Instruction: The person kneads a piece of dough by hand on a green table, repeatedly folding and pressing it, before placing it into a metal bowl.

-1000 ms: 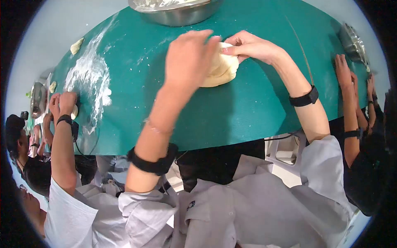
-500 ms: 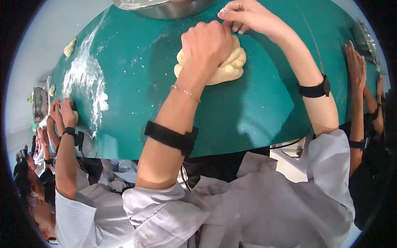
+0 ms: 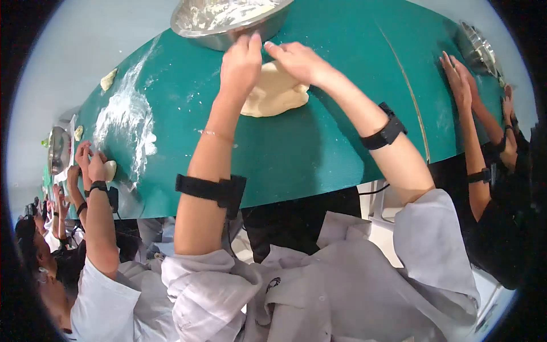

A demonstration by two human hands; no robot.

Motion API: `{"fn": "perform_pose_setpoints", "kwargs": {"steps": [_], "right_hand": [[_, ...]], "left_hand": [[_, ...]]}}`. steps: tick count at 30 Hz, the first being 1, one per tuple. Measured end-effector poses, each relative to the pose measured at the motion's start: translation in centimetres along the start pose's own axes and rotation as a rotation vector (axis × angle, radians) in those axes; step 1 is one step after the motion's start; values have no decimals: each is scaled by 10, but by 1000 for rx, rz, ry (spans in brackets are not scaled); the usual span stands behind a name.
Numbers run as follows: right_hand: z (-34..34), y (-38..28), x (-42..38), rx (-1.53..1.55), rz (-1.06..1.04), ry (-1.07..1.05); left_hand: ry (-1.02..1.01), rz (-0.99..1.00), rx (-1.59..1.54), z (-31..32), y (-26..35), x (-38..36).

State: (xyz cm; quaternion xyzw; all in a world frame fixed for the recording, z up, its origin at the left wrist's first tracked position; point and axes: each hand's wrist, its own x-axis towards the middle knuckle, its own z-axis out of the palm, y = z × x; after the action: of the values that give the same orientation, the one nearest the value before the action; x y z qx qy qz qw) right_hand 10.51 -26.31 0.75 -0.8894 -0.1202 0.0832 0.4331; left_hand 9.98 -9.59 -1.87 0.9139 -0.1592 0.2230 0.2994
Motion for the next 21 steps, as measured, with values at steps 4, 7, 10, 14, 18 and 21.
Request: {"fn": "perform_pose_setpoints", "kwargs": {"steps": [4,7,10,14,18,21], "right_hand": [[46,1,-4,-246,-189,240],[54,-10,-26,-356,-180,424],[49,-11,-20,-327,-222,385],[48,-5,0,-293,-269,351],[46,0,16,-242,-310,392],[49,4,27,-340,-299,433]], "left_hand": [[-94,-178,306,17,1,-35],[-21,-317,177,6,31,-47],[9,-363,115,7,30,-48],[-37,-423,179,2,31,-31],[-53,-452,251,2,22,-17],[-81,-522,309,-1,23,-10]]}}
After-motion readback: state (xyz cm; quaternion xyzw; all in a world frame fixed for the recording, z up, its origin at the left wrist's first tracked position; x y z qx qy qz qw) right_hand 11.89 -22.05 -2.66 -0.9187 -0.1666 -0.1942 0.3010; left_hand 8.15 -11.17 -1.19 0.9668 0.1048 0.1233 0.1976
